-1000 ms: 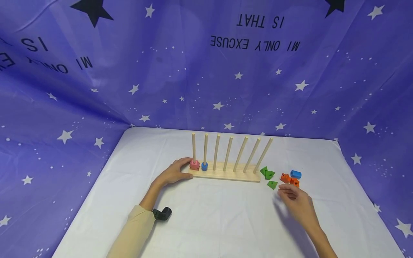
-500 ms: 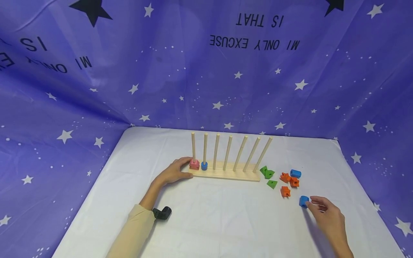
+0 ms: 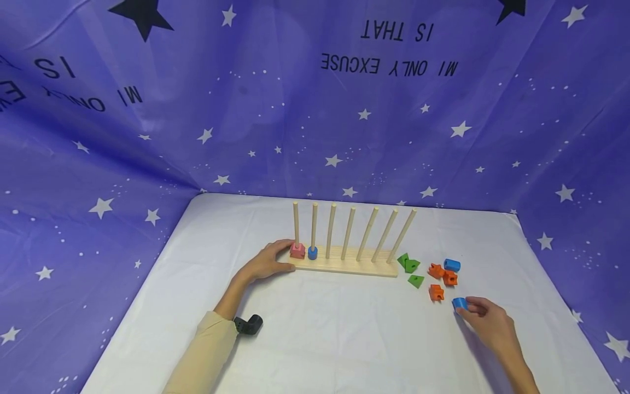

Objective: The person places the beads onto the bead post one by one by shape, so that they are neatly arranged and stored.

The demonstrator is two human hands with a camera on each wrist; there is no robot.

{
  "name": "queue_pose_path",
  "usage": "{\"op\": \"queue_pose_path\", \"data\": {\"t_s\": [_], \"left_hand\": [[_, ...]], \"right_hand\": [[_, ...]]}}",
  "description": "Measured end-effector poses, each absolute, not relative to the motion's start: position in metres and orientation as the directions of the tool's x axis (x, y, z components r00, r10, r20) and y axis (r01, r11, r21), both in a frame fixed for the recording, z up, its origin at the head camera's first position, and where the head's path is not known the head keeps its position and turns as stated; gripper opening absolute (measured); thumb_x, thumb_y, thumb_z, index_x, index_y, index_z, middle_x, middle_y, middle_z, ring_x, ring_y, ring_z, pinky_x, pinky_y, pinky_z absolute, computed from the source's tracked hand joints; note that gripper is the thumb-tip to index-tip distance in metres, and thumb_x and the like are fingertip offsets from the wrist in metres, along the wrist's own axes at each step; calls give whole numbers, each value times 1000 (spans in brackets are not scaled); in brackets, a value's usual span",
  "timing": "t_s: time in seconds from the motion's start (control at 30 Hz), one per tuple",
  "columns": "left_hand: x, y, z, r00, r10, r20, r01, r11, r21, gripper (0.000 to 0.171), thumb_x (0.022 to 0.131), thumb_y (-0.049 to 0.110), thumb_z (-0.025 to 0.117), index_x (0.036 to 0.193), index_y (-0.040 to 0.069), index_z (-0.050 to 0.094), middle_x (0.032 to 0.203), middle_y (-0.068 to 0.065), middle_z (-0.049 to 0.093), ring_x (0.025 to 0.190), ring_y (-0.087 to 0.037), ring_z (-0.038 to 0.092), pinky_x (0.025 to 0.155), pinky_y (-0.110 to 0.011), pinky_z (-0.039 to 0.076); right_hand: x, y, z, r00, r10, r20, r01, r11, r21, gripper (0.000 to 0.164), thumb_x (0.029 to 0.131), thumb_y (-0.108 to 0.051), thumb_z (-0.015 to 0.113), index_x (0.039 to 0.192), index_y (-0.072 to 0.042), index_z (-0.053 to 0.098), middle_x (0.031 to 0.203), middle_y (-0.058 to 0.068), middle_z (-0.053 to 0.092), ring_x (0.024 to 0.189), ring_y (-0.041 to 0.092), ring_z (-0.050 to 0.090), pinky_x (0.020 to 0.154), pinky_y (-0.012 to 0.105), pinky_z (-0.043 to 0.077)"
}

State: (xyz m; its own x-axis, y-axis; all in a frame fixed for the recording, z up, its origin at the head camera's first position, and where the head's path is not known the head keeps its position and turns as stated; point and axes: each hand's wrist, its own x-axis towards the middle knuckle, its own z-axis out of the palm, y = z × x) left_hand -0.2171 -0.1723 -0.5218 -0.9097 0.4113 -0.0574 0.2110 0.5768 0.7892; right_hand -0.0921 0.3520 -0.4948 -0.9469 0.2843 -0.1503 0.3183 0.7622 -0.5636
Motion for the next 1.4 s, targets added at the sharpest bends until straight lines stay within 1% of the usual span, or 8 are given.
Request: {"op": "queue_pose_path", "data": {"t_s": [0.17,0.37,0.53,0.63,0.8,0.97,1.0,1.4], "left_hand": [[-218,-172,-522,-907,416,-58,217,582,784,72,86,22,78,148,3,45,152,-19,42,141,-41,32,116,-56,22],[-216,-173,-520,-908,415,-51,220,578,786,73,86,23,78,147,1,45,151,-21,42,140,-42,33,115,-58,23],[-217,-173,-520,-909,415,-48,221,575,788,73,86,23,78,147,2,45,151,-20,42,140,-42,33,115,-57,24],[-217,-173,-520,-909,413,-49,220,577,787,73,86,23,78,148,2,45,152,-20,42,140,-41,33,115,-57,24],[-216,-173,-519,-910,412,-48,217,571,792,73,86,23,78,147,2,46,151,-20,43,140,-41,33,116,-57,23],[-216,-173,-520,-909,415,-41,227,576,785,73,86,23,78,147,2,46,151,-20,43,139,-42,34,115,-58,24],[-216,-174,-520,-910,413,-43,225,577,785,73,86,23,78,148,2,46,151,-20,43,140,-42,33,115,-58,23],[-215,-173,-519,-911,408,-62,201,571,796,73,86,23,78,148,4,45,152,-18,42,141,-40,32,116,-57,23]], "right_hand": [[-95,351,-488,-951,258,-171,310,764,-566,51,89,-23,73,124,12,60,94,14,69,89,32,63,63,31,47],[-92,338,-470,-971,230,-67,221,756,-616,50,90,-30,74,124,6,63,99,12,70,88,19,62,65,22,48],[-97,314,-451,-986,143,90,36,698,-716,41,91,-20,74,122,4,64,105,18,69,86,-4,57,69,10,48],[-102,294,-439,-982,71,176,-89,643,-760,36,92,-13,73,121,4,63,109,22,69,87,-8,57,73,8,49],[-113,255,-418,-965,-34,261,-239,524,-817,36,91,-3,71,126,2,62,112,20,67,92,-1,61,73,10,51],[-128,215,-400,-928,-122,351,-372,339,-864,39,89,7,70,127,4,63,114,18,66,97,7,64,81,16,54],[-131,207,-396,-919,-137,371,-395,308,-865,39,88,8,70,126,5,63,115,18,66,101,9,64,89,19,52],[-158,130,-358,-873,-212,439,-471,141,-871,36,85,8,73,119,5,63,109,16,67,99,17,65,94,28,52]]}}
